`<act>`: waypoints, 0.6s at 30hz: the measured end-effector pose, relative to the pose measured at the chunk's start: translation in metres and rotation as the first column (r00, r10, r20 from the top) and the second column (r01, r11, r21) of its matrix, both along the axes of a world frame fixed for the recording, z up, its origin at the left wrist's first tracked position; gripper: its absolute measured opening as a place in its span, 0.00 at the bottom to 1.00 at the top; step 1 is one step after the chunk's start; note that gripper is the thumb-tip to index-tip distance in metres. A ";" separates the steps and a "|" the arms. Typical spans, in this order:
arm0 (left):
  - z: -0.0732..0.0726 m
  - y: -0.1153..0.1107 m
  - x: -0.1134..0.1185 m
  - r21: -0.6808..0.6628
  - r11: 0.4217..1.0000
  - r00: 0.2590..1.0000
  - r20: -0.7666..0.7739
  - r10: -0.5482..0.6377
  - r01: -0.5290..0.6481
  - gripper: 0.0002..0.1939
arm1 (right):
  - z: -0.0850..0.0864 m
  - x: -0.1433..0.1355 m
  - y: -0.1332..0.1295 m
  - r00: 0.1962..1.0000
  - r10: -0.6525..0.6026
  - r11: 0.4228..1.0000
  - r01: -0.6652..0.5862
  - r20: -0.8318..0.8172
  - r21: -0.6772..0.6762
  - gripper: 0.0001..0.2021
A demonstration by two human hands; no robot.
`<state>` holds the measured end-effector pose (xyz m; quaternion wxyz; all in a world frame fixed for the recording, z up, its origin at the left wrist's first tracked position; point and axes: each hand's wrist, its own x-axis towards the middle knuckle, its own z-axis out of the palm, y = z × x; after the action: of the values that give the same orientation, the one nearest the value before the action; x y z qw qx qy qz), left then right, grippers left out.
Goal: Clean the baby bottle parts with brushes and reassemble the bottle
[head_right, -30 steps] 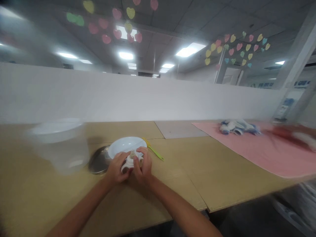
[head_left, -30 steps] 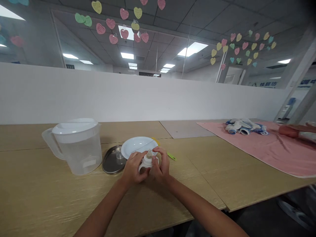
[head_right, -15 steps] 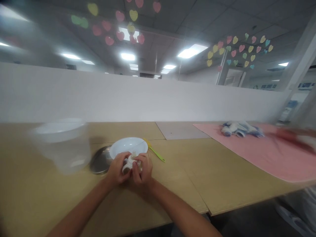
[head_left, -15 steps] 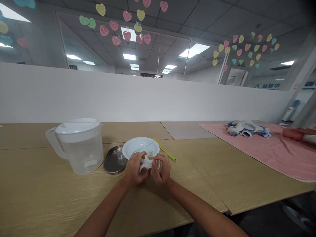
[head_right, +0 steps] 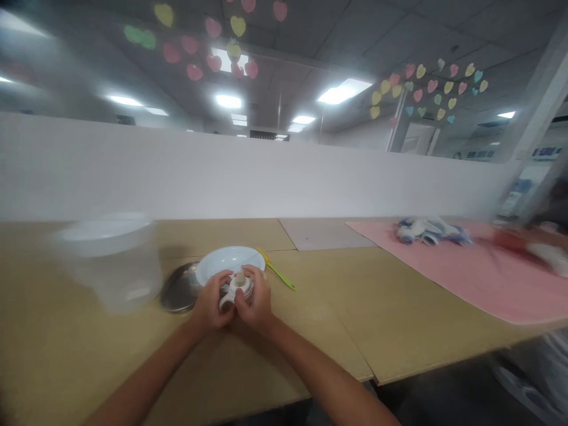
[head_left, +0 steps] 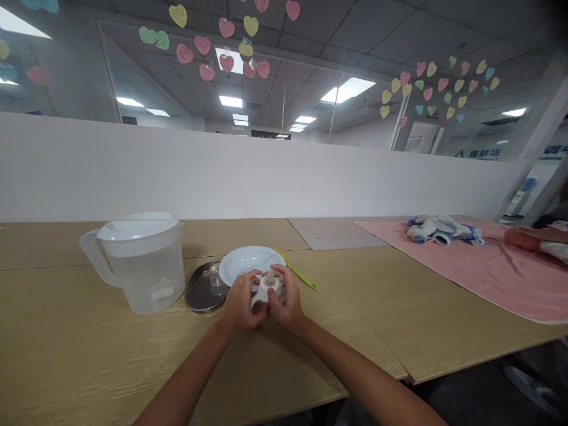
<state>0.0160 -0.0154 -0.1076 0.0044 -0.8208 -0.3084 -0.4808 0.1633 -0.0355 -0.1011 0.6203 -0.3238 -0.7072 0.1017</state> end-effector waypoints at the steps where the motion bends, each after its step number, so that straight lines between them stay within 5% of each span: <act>1: -0.001 0.000 0.000 -0.005 1.000 1.000 0.001 0.002 -0.002 0.30 | 0.001 0.000 0.000 1.000 -0.014 1.000 0.014 0.005 0.011 0.19; 13: -0.003 0.000 0.001 -0.032 0.999 1.000 0.001 -0.007 0.008 0.30 | 0.007 -0.015 -0.006 0.962 -0.271 0.955 0.264 -0.035 -0.139 0.20; 18: 0.002 0.001 -0.003 -0.012 1.000 0.998 -0.050 -0.029 0.028 0.28 | 0.010 -0.014 -0.005 0.962 -0.273 0.948 0.267 -0.009 -0.173 0.21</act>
<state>0.0127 -0.0142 -0.1052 0.0005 -0.8369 -0.2992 -0.4584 0.1495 -0.0405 -0.0915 0.6098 -0.4677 -0.6347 0.0813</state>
